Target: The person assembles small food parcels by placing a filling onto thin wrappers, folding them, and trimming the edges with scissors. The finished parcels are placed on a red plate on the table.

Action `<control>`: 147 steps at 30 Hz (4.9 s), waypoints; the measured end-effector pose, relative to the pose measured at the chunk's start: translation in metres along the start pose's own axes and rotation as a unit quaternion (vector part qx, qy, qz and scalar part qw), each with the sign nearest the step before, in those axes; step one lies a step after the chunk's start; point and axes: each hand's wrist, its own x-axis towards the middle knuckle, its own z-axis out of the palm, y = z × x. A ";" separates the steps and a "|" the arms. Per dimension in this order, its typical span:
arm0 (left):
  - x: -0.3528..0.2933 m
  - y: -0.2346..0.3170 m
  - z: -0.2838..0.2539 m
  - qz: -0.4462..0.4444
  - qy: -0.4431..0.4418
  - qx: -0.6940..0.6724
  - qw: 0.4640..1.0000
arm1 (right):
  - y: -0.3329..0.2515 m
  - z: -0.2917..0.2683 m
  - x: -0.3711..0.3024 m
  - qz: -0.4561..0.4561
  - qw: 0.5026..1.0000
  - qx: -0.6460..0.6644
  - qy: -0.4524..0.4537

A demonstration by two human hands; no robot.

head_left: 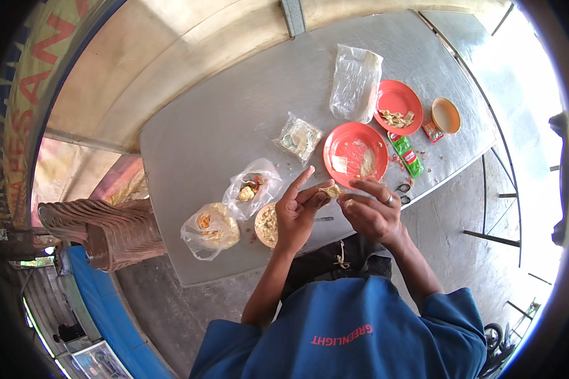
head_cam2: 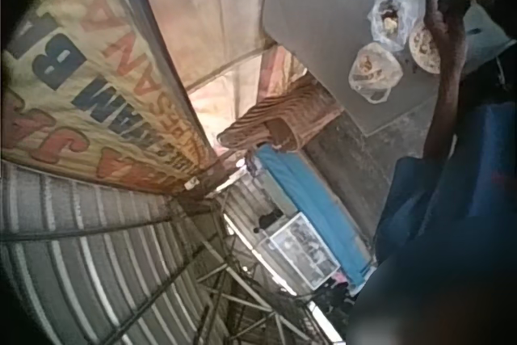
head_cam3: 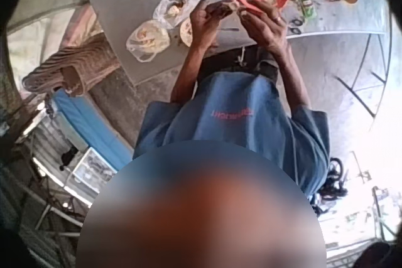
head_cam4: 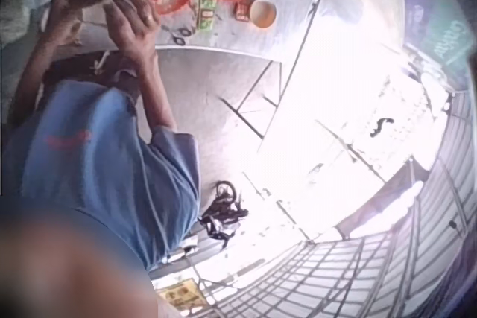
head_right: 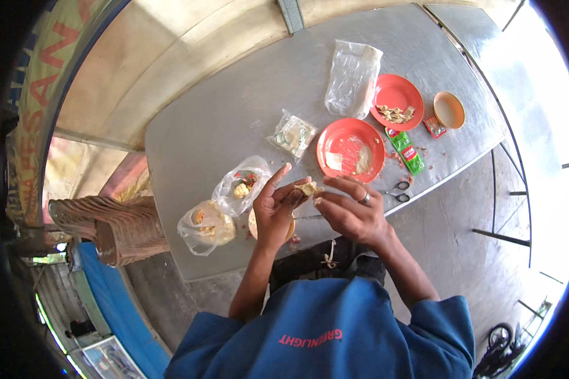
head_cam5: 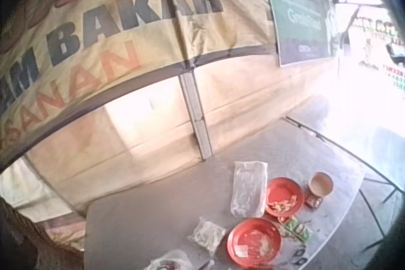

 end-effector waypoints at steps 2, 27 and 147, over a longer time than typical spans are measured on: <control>0.006 -0.004 0.017 0.000 -0.003 0.014 1.000 | 0.011 -0.009 -0.005 0.073 0.997 -0.001 0.012; 0.157 -0.092 0.187 -0.039 0.111 -0.073 0.990 | 0.254 -0.100 -0.046 0.326 0.906 0.269 0.019; -0.029 -0.066 0.131 0.087 0.123 -0.075 0.986 | 0.067 -0.104 -0.050 0.395 0.859 0.307 -0.108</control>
